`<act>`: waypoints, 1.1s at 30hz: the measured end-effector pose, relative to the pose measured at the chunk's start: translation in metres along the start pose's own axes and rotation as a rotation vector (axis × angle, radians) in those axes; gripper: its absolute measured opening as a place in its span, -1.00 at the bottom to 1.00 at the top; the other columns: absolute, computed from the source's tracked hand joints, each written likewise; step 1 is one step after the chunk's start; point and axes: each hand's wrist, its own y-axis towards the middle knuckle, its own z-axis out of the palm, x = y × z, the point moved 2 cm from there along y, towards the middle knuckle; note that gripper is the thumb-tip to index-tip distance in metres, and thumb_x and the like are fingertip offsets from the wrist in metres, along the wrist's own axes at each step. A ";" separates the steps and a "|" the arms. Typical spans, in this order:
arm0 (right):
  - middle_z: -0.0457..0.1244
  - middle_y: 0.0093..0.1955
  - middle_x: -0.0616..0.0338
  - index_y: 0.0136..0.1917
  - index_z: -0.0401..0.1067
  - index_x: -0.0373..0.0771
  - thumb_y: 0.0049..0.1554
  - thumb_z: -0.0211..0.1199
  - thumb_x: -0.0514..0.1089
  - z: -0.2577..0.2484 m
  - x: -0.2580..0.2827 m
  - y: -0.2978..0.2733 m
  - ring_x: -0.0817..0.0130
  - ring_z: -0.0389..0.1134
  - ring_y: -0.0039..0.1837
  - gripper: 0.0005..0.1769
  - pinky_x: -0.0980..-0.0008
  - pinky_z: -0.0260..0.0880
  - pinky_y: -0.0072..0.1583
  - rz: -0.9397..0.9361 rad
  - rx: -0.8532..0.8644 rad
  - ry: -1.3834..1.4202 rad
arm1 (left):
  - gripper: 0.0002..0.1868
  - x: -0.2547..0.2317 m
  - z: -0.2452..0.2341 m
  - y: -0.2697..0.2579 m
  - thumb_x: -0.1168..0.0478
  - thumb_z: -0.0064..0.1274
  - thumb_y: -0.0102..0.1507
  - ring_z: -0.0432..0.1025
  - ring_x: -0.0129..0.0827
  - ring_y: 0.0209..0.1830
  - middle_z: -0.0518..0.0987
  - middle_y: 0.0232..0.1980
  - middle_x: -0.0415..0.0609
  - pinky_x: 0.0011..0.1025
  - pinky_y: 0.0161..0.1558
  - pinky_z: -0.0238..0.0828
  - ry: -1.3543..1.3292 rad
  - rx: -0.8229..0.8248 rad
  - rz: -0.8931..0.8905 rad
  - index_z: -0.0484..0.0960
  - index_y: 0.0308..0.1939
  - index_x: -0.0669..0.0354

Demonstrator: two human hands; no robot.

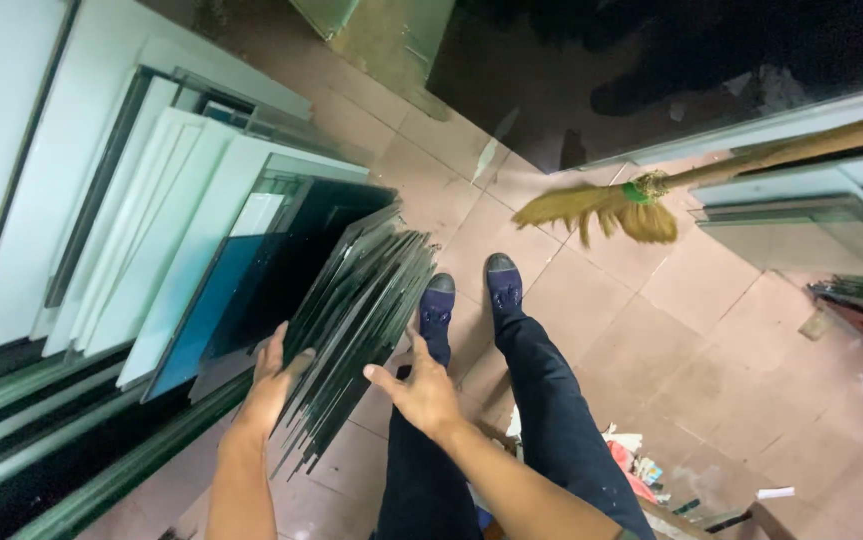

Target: Sweeping the floor and then flipping through a stack of glass panes to inspect or locate a specific piece.

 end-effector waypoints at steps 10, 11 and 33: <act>0.49 0.10 0.35 0.73 0.10 0.18 0.05 0.41 0.23 0.003 -0.023 0.004 0.39 0.53 -0.14 0.05 0.30 0.50 0.18 -0.012 -0.145 -0.024 | 0.01 -0.044 -0.003 -0.028 -0.32 -0.09 0.27 -0.61 -0.26 0.91 -0.39 0.90 -0.13 0.35 0.72 -0.54 -0.039 0.100 -0.176 -0.17 0.77 -0.72; 0.49 0.10 0.35 0.73 0.10 0.18 0.05 0.41 0.23 -0.001 -0.026 0.003 0.39 0.53 -0.14 0.05 0.30 0.50 0.18 -0.018 -0.145 -0.031 | 0.01 -0.041 -0.002 -0.024 -0.32 -0.09 0.27 -0.61 -0.26 0.91 -0.39 0.90 -0.13 0.35 0.72 -0.54 -0.048 0.097 -0.173 -0.17 0.77 -0.72; 0.36 0.06 0.24 0.71 0.18 0.27 0.09 0.33 0.05 0.003 -0.021 -0.004 0.39 0.35 -0.02 -0.06 0.34 0.41 0.25 -0.016 -0.165 0.110 | -0.03 -0.034 0.004 -0.018 -0.28 -0.10 0.34 -0.65 -0.11 0.88 -0.43 0.89 -0.11 0.36 0.72 -0.49 -0.087 0.111 -0.117 -0.17 0.80 -0.55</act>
